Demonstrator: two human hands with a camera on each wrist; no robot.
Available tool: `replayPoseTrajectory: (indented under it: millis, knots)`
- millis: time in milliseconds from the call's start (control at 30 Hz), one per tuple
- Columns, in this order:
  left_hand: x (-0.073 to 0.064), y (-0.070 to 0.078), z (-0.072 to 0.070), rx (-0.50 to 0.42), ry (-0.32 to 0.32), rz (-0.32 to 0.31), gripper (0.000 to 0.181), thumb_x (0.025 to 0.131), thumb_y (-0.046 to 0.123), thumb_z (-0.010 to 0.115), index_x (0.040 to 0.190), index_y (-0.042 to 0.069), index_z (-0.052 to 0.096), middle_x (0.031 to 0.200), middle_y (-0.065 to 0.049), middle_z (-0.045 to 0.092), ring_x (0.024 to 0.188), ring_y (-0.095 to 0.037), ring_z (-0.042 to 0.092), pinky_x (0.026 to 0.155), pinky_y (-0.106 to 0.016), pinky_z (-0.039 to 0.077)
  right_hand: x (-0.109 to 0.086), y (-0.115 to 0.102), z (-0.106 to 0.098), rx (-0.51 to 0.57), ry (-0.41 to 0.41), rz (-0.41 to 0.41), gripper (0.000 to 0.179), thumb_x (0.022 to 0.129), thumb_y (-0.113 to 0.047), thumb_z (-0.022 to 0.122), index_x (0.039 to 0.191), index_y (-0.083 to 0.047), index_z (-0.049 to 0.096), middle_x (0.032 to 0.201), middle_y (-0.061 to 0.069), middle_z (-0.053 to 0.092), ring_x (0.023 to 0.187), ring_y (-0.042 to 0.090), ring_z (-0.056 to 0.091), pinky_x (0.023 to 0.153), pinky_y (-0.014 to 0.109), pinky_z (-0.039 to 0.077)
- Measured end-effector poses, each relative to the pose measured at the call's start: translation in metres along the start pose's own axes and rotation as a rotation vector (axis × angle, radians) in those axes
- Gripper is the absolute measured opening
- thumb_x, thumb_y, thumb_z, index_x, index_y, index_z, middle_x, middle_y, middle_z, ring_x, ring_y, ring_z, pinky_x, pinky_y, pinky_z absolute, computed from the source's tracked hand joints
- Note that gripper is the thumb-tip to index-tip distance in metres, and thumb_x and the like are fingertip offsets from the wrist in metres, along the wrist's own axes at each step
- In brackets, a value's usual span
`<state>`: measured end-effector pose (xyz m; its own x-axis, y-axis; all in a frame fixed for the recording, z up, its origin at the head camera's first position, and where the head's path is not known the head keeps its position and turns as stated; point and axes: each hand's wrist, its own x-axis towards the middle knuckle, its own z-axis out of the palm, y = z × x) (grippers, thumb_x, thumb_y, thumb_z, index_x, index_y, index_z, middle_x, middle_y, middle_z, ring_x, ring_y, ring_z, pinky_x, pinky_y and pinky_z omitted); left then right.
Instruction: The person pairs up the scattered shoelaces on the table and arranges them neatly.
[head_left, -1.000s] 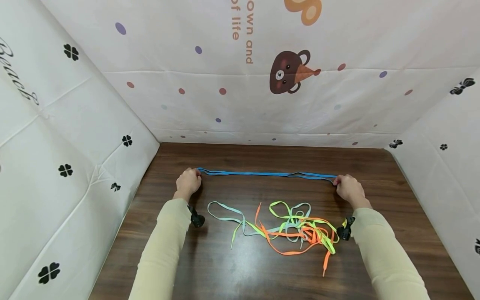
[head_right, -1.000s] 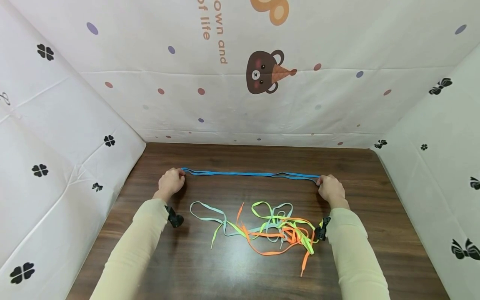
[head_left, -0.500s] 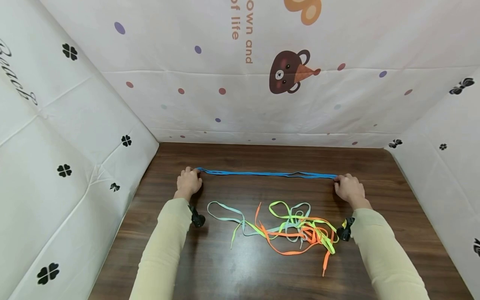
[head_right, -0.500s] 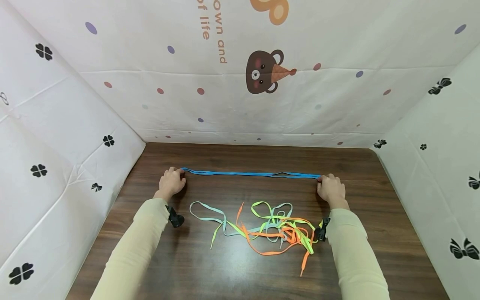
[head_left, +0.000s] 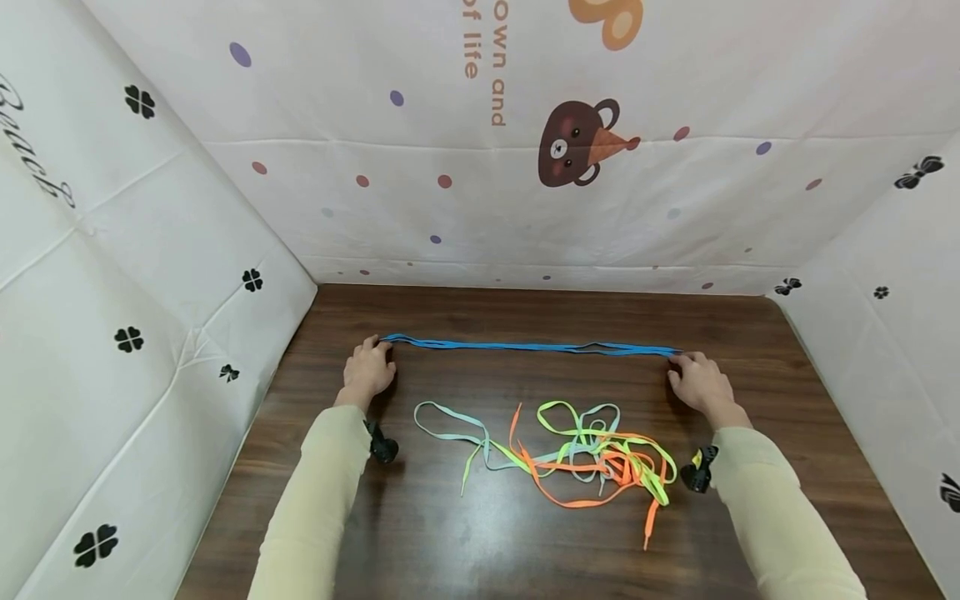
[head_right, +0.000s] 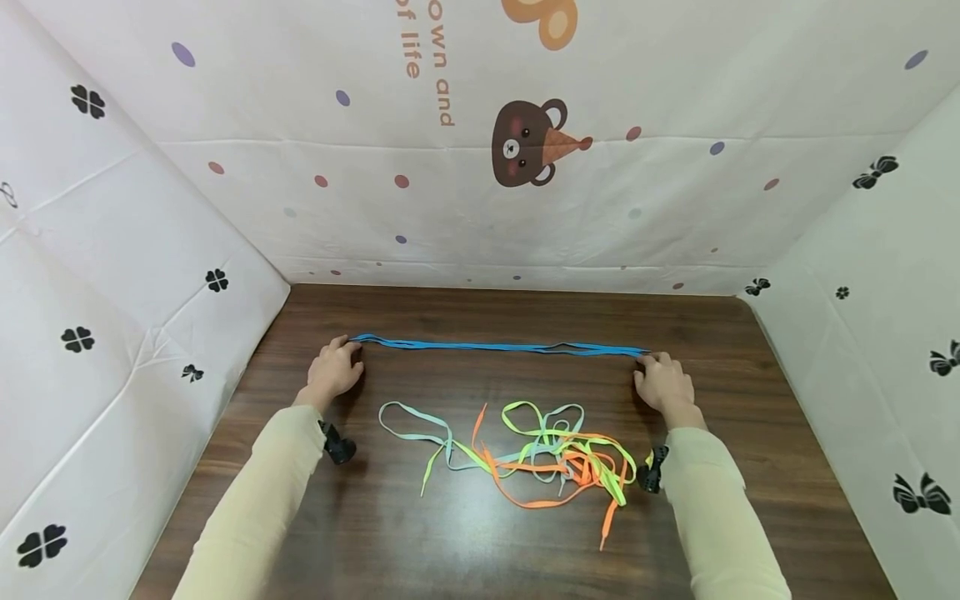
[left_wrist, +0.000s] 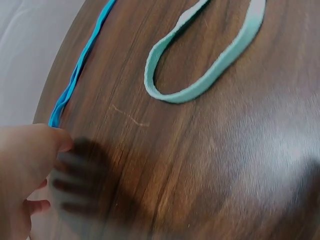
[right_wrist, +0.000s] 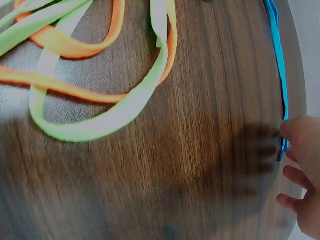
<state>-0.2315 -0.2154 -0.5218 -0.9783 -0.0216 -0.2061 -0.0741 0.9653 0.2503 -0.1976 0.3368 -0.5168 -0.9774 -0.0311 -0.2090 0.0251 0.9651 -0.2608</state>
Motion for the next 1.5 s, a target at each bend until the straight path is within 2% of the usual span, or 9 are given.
replayPoseTrajectory:
  millis: [233, 433, 600, 767, 1000, 1067, 1267, 1500]
  knots:
    - [-0.011, -0.002, -0.003, 0.012, 0.034, 0.104, 0.045, 0.092, 0.023, 0.052, 0.133, 0.008, 0.047, 0.145, -0.020, 0.030, 0.129, -0.040, 0.032, 0.098, -0.056, 0.034, -0.008, -0.004, -0.003, -0.007, 0.003, -0.063, 0.044, 0.095, -0.021, 0.043, 0.132, 0.004, 0.043, 0.134, 0.034, 0.030, 0.118, 0.055, 0.030, 0.089, 0.066, 0.031]
    - [-0.025, 0.001, -0.002, 0.059, 0.140, 0.202, 0.039, 0.089, 0.022, 0.056, 0.125, 0.006, 0.054, 0.131, -0.022, 0.045, 0.117, -0.041, 0.044, 0.090, -0.054, 0.040, -0.017, -0.008, -0.001, 0.002, 0.035, -0.115, 0.041, 0.095, -0.021, 0.046, 0.130, 0.001, 0.047, 0.133, 0.033, 0.033, 0.116, 0.055, 0.034, 0.087, 0.067, 0.032]
    - [-0.040, 0.006, 0.004, 0.061, 0.237, 0.279, 0.032, 0.087, 0.020, 0.061, 0.115, 0.006, 0.060, 0.122, -0.018, 0.052, 0.111, -0.039, 0.049, 0.086, -0.052, 0.042, -0.030, -0.011, 0.002, 0.013, 0.081, -0.160, 0.038, 0.093, -0.019, 0.050, 0.125, 0.001, 0.052, 0.130, 0.032, 0.039, 0.113, 0.053, 0.038, 0.084, 0.065, 0.035]
    - [-0.056, 0.018, 0.012, 0.095, 0.300, 0.386, 0.032, 0.084, 0.018, 0.064, 0.113, 0.006, 0.060, 0.117, -0.015, 0.056, 0.106, -0.035, 0.052, 0.083, -0.049, 0.044, -0.038, -0.018, 0.005, 0.012, 0.118, -0.210, 0.035, 0.091, -0.017, 0.053, 0.122, 0.001, 0.055, 0.127, 0.029, 0.044, 0.111, 0.051, 0.042, 0.083, 0.064, 0.037]
    - [-0.075, 0.044, 0.023, 0.105, 0.379, 0.567, 0.029, 0.079, 0.016, 0.070, 0.105, 0.006, 0.063, 0.107, -0.012, 0.059, 0.096, -0.031, 0.056, 0.075, -0.046, 0.047, -0.046, -0.036, 0.009, 0.034, 0.171, -0.285, 0.034, 0.089, -0.016, 0.058, 0.120, -0.001, 0.057, 0.125, 0.027, 0.048, 0.109, 0.048, 0.047, 0.081, 0.062, 0.040]
    - [-0.080, 0.049, 0.026, 0.103, 0.379, 0.600, 0.027, 0.079, 0.016, 0.070, 0.104, 0.006, 0.064, 0.105, -0.011, 0.060, 0.094, -0.030, 0.057, 0.075, -0.045, 0.047, -0.049, -0.042, 0.010, 0.047, 0.183, -0.301, 0.034, 0.088, -0.015, 0.059, 0.119, -0.001, 0.057, 0.125, 0.026, 0.049, 0.108, 0.048, 0.048, 0.081, 0.062, 0.040]
    - [-0.094, 0.060, 0.036, 0.100, 0.319, 0.673, 0.022, 0.081, 0.017, 0.068, 0.100, 0.006, 0.064, 0.099, -0.008, 0.059, 0.089, -0.027, 0.056, 0.075, -0.042, 0.047, -0.057, -0.057, 0.017, 0.074, 0.202, -0.345, 0.034, 0.087, -0.014, 0.062, 0.118, -0.002, 0.058, 0.123, 0.025, 0.051, 0.108, 0.045, 0.050, 0.084, 0.059, 0.040]
    - [-0.108, 0.072, 0.047, 0.162, 0.337, 0.723, 0.020, 0.080, 0.024, 0.069, 0.093, 0.011, 0.063, 0.094, -0.004, 0.058, 0.083, -0.020, 0.056, 0.074, -0.038, 0.048, -0.067, -0.074, 0.031, 0.072, 0.228, -0.413, 0.036, 0.083, -0.014, 0.066, 0.117, -0.003, 0.060, 0.120, 0.021, 0.054, 0.106, 0.041, 0.052, 0.080, 0.057, 0.044]
